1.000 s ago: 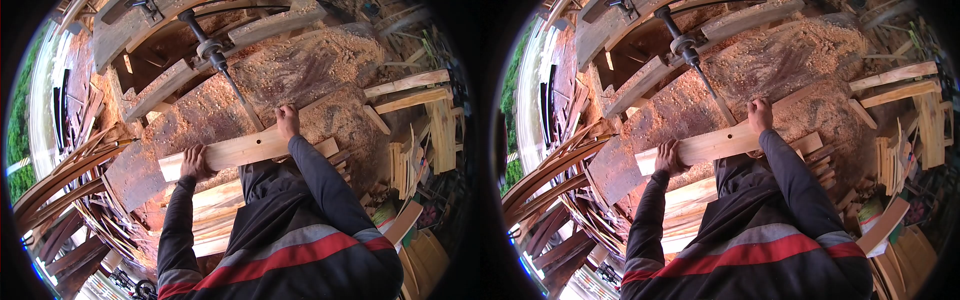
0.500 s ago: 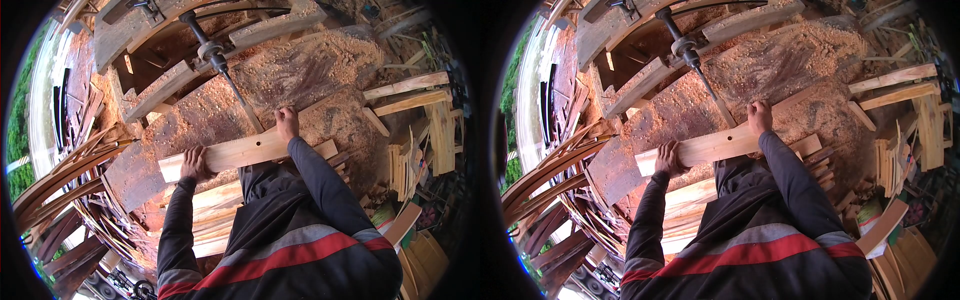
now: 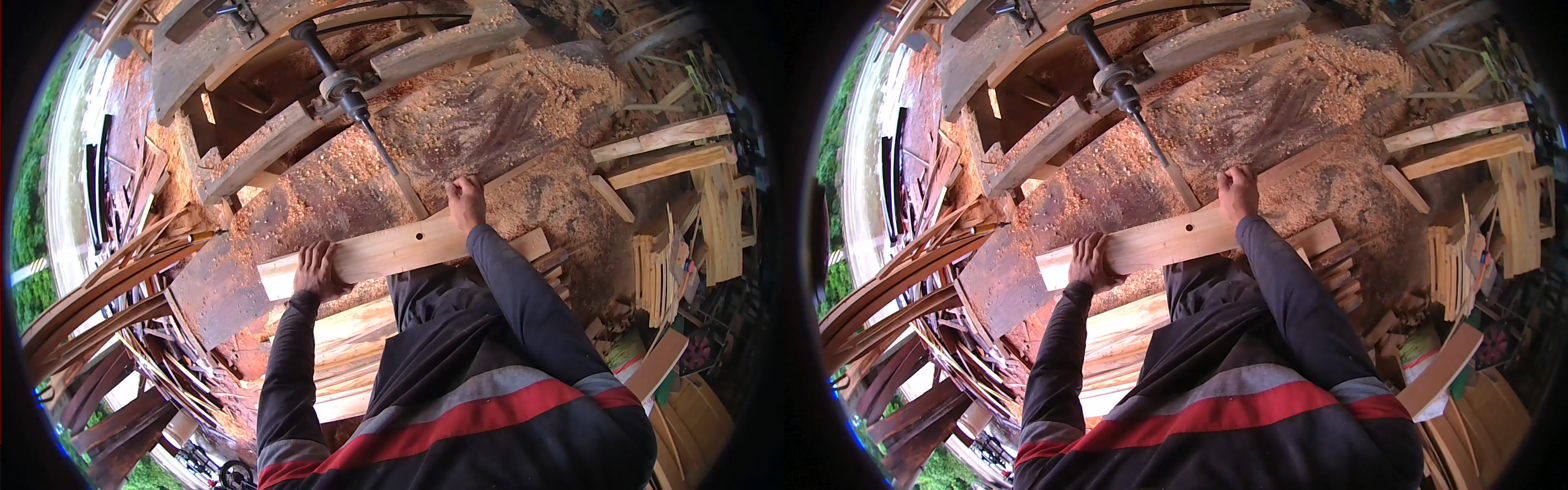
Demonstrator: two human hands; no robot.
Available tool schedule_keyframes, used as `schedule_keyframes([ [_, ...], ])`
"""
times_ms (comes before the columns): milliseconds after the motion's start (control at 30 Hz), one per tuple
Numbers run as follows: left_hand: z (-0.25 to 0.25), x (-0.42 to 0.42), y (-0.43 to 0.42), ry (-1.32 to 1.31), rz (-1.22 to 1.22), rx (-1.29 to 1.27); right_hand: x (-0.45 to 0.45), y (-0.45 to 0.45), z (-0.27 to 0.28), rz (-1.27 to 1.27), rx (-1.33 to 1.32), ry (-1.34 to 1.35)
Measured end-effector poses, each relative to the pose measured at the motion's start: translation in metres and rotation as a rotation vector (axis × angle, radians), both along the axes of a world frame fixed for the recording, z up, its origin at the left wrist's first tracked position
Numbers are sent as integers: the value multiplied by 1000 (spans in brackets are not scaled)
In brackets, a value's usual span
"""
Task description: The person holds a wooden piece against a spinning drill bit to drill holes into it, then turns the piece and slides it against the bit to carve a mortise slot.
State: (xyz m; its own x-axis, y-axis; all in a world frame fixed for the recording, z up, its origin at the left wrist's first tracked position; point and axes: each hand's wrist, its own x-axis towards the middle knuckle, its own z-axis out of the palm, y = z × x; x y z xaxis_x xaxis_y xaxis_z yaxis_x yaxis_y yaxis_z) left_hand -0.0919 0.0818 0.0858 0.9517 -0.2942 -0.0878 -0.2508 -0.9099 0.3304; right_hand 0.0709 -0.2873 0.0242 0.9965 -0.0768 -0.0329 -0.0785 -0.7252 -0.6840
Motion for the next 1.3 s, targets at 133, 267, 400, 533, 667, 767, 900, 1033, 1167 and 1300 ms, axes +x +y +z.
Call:
schedule_keyframes([
  [133, -1, -1, 1, -1, 1, -6, 0, 0, 1, 4, 3, -2],
  [267, -3, -1, 1, -17, 4, -15, 0, 1, 7, -3, 10, 23],
  [400, -5, -2, 1, -2, 8, 1, -1, 0, 5, 1, 6, -1],
  [533, -3, -2, 0, 11, 10, 18, -1, 1, 7, 0, -9, -19],
  [667, -3, -3, -1, -15, 8, 8, -2, 1, 7, -2, -1, -20],
  [767, -3, -2, 0, -42, -6, -8, -1, 1, 7, -3, 5, -18],
  [900, -1, -2, -1, -13, -1, 9, -1, 0, 4, 6, -15, -44],
  [1033, 0, -3, -2, -29, 2, 10, -2, 0, 5, 10, -14, -44],
  [1167, 0, -5, -4, -55, 4, 29, -4, 0, 6, 3, 11, -47],
  [1300, -2, -5, -3, -47, 9, 22, -4, 0, 4, -5, 17, -30],
])
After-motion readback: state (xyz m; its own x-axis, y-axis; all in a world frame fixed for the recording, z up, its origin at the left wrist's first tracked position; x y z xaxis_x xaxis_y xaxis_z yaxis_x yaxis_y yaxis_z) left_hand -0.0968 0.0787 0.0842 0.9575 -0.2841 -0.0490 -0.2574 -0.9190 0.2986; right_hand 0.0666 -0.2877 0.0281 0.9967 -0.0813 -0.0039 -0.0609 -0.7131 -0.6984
